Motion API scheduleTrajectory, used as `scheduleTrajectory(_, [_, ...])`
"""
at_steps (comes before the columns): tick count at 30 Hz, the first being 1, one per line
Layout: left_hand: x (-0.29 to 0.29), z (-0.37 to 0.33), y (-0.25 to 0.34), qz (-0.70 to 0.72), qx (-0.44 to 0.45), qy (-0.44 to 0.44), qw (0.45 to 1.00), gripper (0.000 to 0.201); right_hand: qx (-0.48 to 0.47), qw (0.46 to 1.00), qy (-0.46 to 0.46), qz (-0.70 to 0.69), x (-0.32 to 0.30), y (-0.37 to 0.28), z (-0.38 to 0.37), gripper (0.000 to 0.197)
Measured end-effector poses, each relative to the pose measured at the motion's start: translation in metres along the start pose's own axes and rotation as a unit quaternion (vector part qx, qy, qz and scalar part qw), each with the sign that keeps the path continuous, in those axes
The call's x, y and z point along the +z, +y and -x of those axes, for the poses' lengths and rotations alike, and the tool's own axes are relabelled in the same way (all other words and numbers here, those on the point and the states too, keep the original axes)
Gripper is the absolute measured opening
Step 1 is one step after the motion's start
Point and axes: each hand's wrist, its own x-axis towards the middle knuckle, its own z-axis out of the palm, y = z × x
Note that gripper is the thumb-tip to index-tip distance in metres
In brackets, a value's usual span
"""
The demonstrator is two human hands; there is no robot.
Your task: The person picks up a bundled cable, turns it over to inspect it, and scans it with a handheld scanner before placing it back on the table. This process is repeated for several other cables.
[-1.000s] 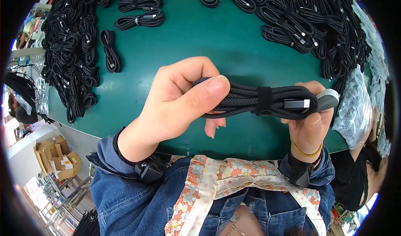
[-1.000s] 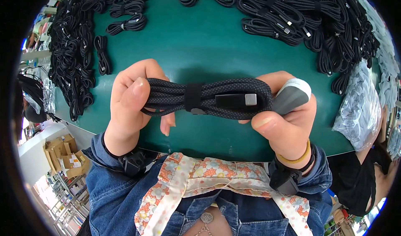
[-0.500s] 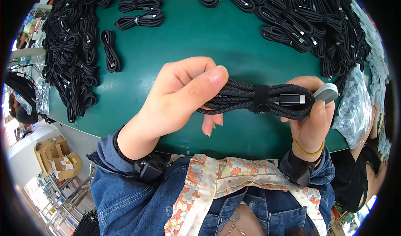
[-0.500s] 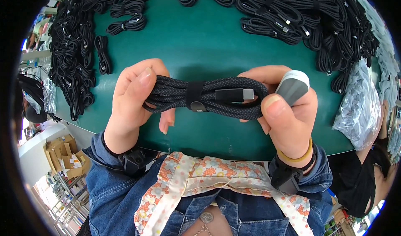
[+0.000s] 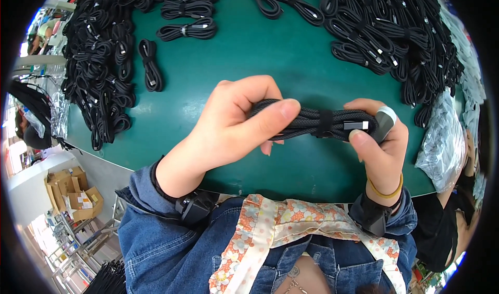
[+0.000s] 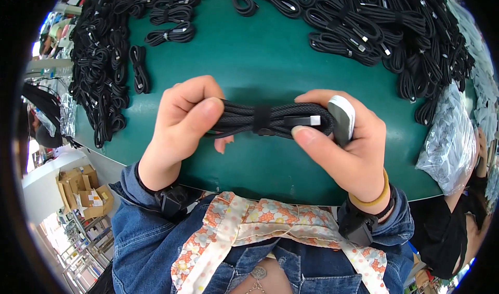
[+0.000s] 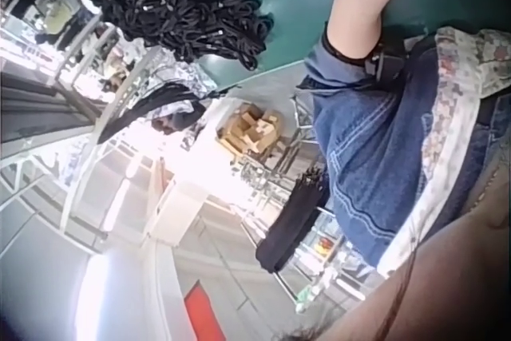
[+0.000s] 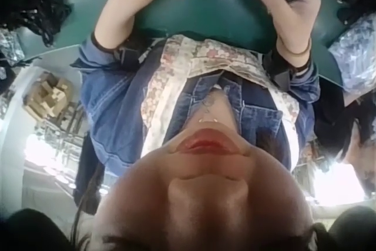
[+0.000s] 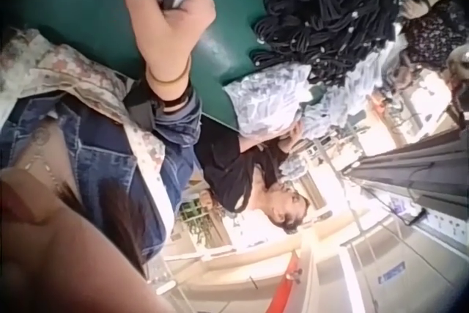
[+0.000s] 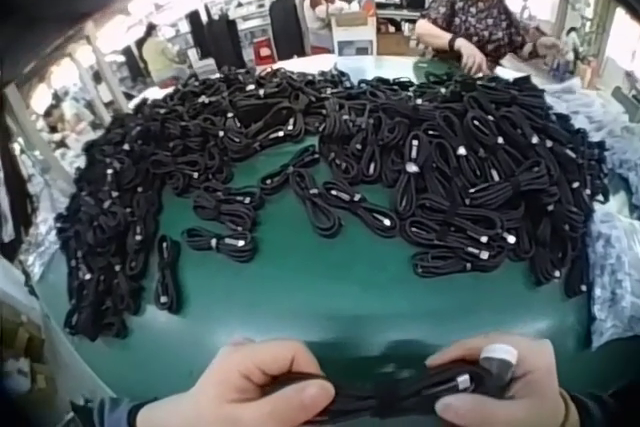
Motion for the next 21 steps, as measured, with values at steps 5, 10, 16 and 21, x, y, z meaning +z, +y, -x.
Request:
scheduleTrajectory(5, [-0.014, -0.008, -0.002, -0.135, 0.011, 0.008, 0.991, 0.024, 0.129, 0.989, 0.015, -0.069, -0.008, -0.003, -0.001, 0.021])
scheduleTrajectory(10, [-0.072, -0.031, -0.004, -0.537, 0.157, 0.189, 0.807, 0.016, 0.121, 0.989, -0.084, -0.003, -0.012, -0.004, -0.006, 0.024])
scheduleTrajectory(16, [-0.101, -0.033, -0.024, -0.687, 0.132, 0.278, 0.658, 0.027, 0.072, 0.974, -0.2, 0.075, -0.013, 0.004, -0.009, 0.028])
scheduleTrajectory(21, [-0.094, -0.037, -0.022, -0.7, 0.108, 0.287, 0.645, 0.036, -0.03, 0.939, 0.065, -0.336, -0.033, -0.004, -0.016, 0.044])
